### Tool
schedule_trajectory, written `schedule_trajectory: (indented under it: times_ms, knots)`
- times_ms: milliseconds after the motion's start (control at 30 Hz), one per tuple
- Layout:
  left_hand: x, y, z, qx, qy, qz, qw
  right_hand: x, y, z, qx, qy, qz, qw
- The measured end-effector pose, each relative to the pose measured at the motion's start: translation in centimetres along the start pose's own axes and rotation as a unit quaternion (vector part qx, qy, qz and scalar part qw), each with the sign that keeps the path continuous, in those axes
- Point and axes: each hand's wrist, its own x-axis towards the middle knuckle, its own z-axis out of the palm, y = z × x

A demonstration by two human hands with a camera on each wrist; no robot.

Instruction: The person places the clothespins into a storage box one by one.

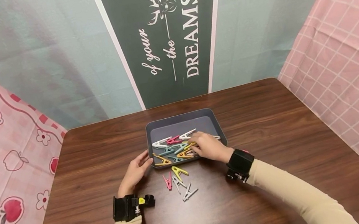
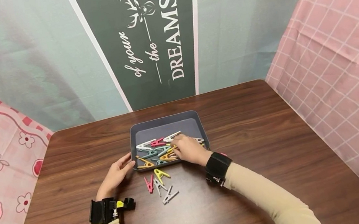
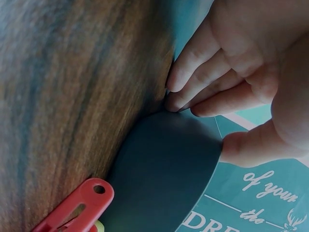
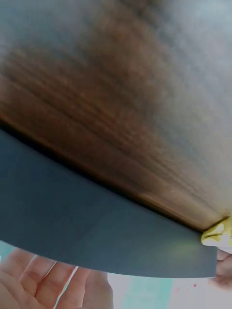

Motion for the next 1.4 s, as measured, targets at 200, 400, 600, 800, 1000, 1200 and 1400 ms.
schedule_trajectory:
  times_ms: [200, 400, 600, 800, 1000, 1200, 1400]
  knots:
    - [0.1, -0.1, 0.0, 0.000, 0.001, 0.000, 1.0000, -1.2, -0.6, -0.1, 0.002, 0.004, -0.024, 1.000]
    - [0.1, -0.1, 0.1, 0.002, 0.002, -0.004, 1.0000, -2.2, -1.7, -0.2, 0.015, 0.006, -0.056, 0.998]
    - [0.1, -0.2, 0.1, 0.001, 0.001, -0.007, 1.0000, -2.9, -3.0, -0.5, 0.016, -0.006, -0.078, 0.997]
    - [0.3, -0.2, 0.1, 0.001, 0.004, -0.004, 1.0000, -3.5, -3.9, -0.7, 0.020, -0.015, -0.094, 0.995]
    - [0.3, -0.2, 0.1, -0.007, 0.006, -0.010, 0.9999, -4.1, -4.2, -0.5, 0.045, -0.028, -0.098, 0.994]
    - [0.2, -0.2, 0.1, -0.009, 0.007, -0.008, 0.9999, -4.8, -4.7, 0.1, 0.045, -0.035, -0.129, 0.990]
    - [0.2, -0.2, 0.2, -0.011, 0.004, -0.013, 0.9998, -5.6, -5.2, 0.6, 0.041, -0.074, -0.139, 0.987]
